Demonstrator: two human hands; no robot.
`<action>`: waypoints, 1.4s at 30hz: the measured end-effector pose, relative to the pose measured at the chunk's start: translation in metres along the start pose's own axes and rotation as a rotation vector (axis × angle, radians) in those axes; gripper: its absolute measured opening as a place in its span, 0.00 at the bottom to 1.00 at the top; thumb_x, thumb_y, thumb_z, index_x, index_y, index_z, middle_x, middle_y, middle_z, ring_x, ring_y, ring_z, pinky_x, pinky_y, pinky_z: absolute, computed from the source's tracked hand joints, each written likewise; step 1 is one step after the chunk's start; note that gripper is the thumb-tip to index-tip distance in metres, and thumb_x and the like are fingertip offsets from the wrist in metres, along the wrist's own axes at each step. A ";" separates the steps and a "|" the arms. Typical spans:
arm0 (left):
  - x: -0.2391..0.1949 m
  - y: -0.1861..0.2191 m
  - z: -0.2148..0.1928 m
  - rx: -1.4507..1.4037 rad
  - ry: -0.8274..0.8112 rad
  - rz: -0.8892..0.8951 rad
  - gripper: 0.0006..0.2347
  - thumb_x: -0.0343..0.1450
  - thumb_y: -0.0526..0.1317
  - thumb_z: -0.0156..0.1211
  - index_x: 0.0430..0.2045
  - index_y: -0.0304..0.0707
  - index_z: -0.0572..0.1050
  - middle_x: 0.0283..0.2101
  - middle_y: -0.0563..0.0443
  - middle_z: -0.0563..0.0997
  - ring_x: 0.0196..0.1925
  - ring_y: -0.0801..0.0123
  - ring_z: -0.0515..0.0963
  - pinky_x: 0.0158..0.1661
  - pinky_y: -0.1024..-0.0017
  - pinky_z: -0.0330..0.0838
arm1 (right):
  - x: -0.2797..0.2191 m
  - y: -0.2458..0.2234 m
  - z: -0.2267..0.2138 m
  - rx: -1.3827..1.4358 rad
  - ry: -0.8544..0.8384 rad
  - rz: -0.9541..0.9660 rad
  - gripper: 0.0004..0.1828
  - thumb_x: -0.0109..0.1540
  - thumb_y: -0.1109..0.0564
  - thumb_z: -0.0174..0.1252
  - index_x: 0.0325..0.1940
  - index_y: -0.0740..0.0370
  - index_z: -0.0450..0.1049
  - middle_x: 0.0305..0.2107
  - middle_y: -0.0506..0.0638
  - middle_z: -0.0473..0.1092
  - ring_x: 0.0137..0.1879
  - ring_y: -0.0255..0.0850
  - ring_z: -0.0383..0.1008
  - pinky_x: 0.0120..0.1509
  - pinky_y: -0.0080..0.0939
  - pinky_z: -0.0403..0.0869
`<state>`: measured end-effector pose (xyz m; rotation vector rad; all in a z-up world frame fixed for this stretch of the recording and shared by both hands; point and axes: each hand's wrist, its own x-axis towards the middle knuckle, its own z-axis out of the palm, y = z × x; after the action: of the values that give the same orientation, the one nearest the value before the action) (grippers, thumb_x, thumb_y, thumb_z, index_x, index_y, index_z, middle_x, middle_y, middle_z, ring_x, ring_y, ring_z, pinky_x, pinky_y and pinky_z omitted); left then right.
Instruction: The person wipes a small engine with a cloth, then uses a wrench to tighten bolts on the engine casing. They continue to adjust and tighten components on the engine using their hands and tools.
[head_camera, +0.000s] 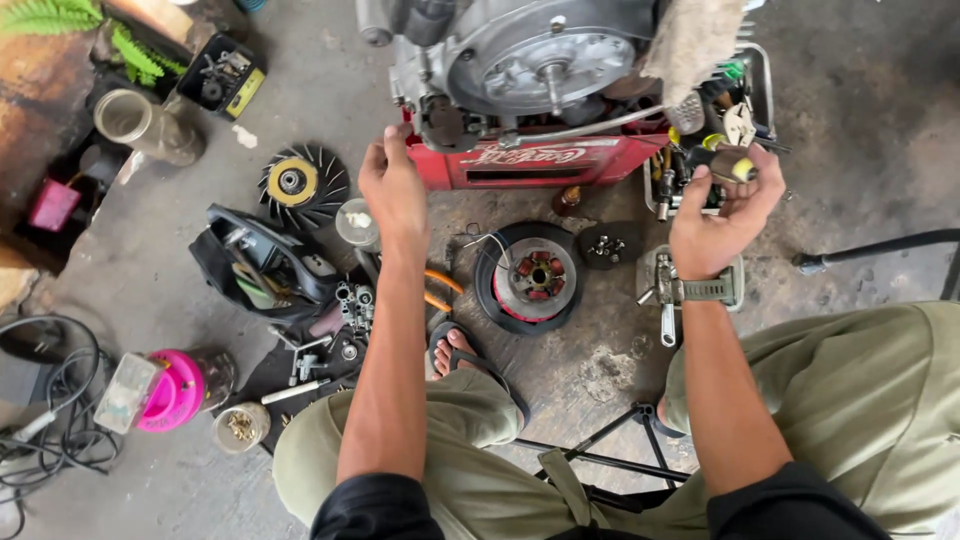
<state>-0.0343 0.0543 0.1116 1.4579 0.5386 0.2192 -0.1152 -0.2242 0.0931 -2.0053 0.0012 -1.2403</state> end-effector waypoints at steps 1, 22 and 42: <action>-0.001 -0.001 0.003 0.003 -0.008 0.000 0.14 0.68 0.45 0.44 0.32 0.38 0.78 0.19 0.61 0.62 0.25 0.76 0.60 0.33 0.78 0.60 | 0.000 0.012 -0.001 -0.005 0.005 0.003 0.19 0.63 0.68 0.53 0.56 0.62 0.58 0.39 0.57 0.65 0.33 0.39 0.62 0.38 0.35 0.64; 0.009 -0.019 0.007 0.115 0.024 0.055 0.10 0.68 0.46 0.49 0.29 0.46 0.78 0.21 0.59 0.69 0.25 0.77 0.67 0.30 0.76 0.64 | -0.024 0.080 0.008 -0.032 0.206 -0.074 0.26 0.61 0.69 0.55 0.62 0.63 0.57 0.53 0.58 0.58 0.56 0.50 0.67 0.54 0.41 0.72; -0.001 -0.002 0.007 0.128 -0.060 0.019 0.14 0.68 0.46 0.43 0.33 0.38 0.75 0.41 0.49 0.80 0.45 0.69 0.75 0.47 0.73 0.65 | 0.049 0.119 0.008 -0.436 -0.147 0.112 0.26 0.52 0.71 0.67 0.50 0.64 0.65 0.37 0.58 0.76 0.35 0.42 0.79 0.33 0.35 0.78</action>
<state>-0.0325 0.0468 0.1099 1.5893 0.4973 0.1578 -0.0392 -0.3219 0.0570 -2.4284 0.3336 -1.0855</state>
